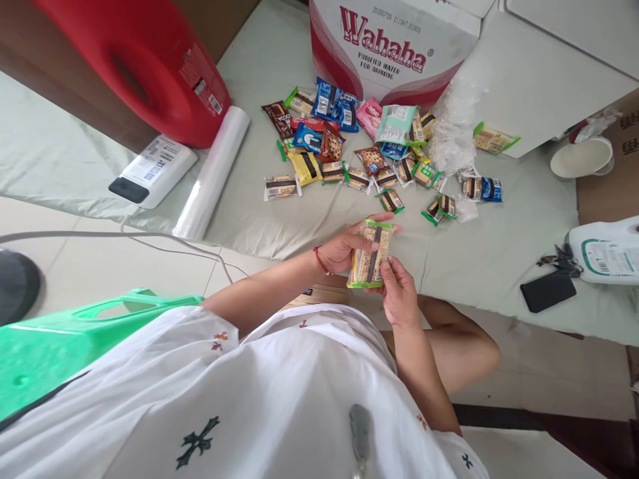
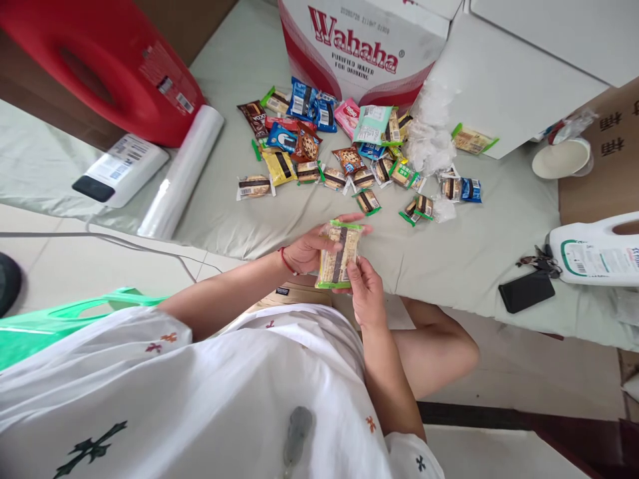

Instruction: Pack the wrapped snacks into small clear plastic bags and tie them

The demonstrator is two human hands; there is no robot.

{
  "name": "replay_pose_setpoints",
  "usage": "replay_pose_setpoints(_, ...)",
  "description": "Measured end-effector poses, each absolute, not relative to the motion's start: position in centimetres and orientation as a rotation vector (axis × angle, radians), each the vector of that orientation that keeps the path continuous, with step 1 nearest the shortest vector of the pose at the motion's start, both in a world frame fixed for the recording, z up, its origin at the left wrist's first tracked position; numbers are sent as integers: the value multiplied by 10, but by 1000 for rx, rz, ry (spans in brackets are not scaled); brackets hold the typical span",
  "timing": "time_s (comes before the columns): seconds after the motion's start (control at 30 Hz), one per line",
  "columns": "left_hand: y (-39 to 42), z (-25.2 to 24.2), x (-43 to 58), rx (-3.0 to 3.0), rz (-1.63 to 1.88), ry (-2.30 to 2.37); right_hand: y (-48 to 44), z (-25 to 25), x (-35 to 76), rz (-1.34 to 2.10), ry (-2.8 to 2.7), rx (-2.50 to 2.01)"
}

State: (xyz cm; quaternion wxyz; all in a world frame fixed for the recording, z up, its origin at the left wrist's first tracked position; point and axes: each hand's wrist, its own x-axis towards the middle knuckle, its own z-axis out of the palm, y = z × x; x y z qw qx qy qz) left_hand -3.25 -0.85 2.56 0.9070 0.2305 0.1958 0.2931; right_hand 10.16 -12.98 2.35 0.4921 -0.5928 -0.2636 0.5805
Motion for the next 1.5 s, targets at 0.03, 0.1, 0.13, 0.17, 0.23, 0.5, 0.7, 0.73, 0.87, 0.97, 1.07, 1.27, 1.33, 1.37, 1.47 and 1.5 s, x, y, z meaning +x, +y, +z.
replay_pose_setpoints(0.03,-7,24,-33,463,658,435,-129,23,102,1367,-651,-1456)
replay_pose_setpoints(0.1,-6,20,-36,429,764,498,-128,20,102,1267,-663,-1497)
replay_pose_setpoints(0.13,-6,17,-37,424,777,519,-127,19,103,1223,-677,-1522)
replay_pose_setpoints(0.17,-6,15,-39,432,755,529,-127,17,104,1195,-706,-1546)
replay_pose_setpoints(0.23,-8,11,-39,477,658,522,-126,13,106,1178,-805,-1577)
replay_pose_setpoints(0.5,-10,12,-20,379,646,543,-133,9,111,1197,-730,-1492)
replay_pose_setpoints(0.7,-13,13,-18,607,666,603,-145,14,124,1125,-385,-1497)
replay_pose_setpoints(0.73,-12,12,-21,716,723,658,-147,15,130,1084,-367,-1496)
replay_pose_setpoints(0.87,-7,8,-47,1292,924,918,-161,21,174,860,-292,-1526)
replay_pose_setpoints(0.97,-9,1,-79,1599,984,1105,-173,28,224,703,-158,-1492)
replay_pose_setpoints(1.07,-13,-9,-112,1936,946,1304,-180,33,279,613,-58,-1476)
replay_pose_setpoints(1.27,-16,-20,-140,2207,839,1346,-160,33,340,543,-36,-1553)
replay_pose_setpoints(1.33,-17,-20,-135,2213,874,1342,-151,34,334,485,-74,-1580)
replay_pose_setpoints(1.37,-19,-18,-132,2211,914,1338,-149,34,326,454,-113,-1589)
replay_pose_setpoints(1.47,-25,-9,-115,2185,1038,1248,-149,33,297,393,-275,-1616)
replay_pose_setpoints(1.5,-28,-4,-107,2177,1047,1179,-152,32,286,374,-334,-1636)
